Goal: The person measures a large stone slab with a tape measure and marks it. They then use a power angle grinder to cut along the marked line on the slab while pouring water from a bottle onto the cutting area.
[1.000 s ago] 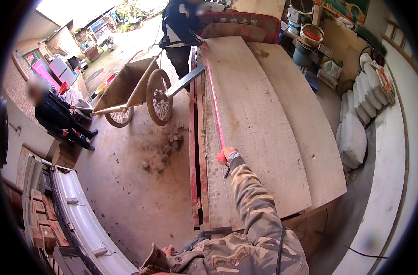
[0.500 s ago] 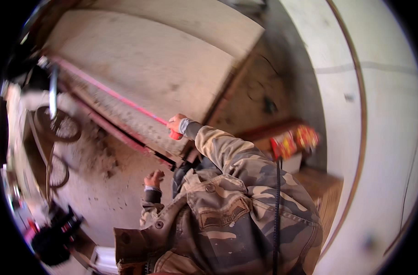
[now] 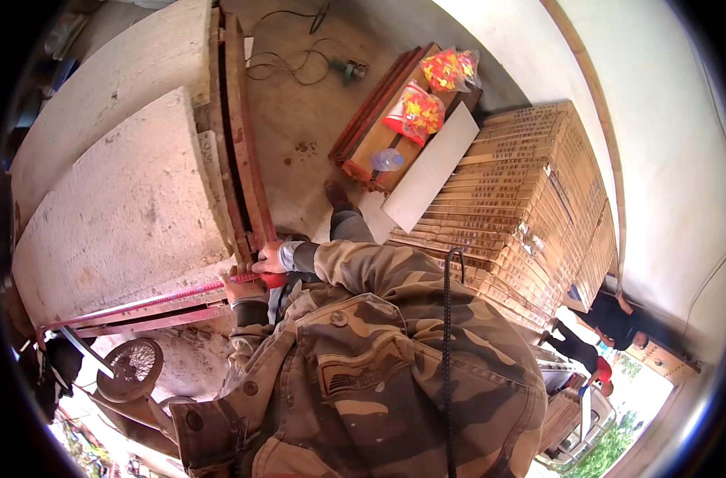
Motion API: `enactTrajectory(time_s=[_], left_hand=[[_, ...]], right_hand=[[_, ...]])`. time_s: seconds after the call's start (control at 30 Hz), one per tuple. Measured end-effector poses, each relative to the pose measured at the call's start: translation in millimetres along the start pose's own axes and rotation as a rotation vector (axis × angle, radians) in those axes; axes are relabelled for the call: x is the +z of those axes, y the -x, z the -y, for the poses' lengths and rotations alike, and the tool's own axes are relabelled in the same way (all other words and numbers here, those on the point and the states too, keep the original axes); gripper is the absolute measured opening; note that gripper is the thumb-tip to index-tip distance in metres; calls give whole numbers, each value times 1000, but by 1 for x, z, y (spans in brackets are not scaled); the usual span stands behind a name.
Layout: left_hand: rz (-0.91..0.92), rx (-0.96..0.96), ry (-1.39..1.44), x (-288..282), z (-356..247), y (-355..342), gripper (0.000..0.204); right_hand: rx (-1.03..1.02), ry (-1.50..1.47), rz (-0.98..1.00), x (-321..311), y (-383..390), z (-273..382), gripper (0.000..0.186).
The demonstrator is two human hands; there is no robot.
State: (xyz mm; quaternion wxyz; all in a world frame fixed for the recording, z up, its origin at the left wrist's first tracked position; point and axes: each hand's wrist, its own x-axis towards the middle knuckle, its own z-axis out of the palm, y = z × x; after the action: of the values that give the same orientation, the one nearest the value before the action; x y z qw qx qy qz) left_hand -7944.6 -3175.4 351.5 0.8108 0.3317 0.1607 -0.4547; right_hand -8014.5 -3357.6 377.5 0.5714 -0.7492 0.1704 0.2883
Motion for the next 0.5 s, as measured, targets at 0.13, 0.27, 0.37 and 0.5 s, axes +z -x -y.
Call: enactTrajectory(time_s=[0.13,0.27,0.37,0.5], left_hand=[[-852,72,-161,27,16,-10,51],[-1037,39,-313,-4,25,-31,48],[-854,88,-512,-32,21,-34,33],[-643,84,-734,-58,21,-69,18]], right_hand=[[42,-130,-36,-43,20,-60,44],[182,-102,-109,-110,76,-129,42],[102,-149,-338,-137,127,-205,39],[297,-374,-381,-164,185,-309,33]])
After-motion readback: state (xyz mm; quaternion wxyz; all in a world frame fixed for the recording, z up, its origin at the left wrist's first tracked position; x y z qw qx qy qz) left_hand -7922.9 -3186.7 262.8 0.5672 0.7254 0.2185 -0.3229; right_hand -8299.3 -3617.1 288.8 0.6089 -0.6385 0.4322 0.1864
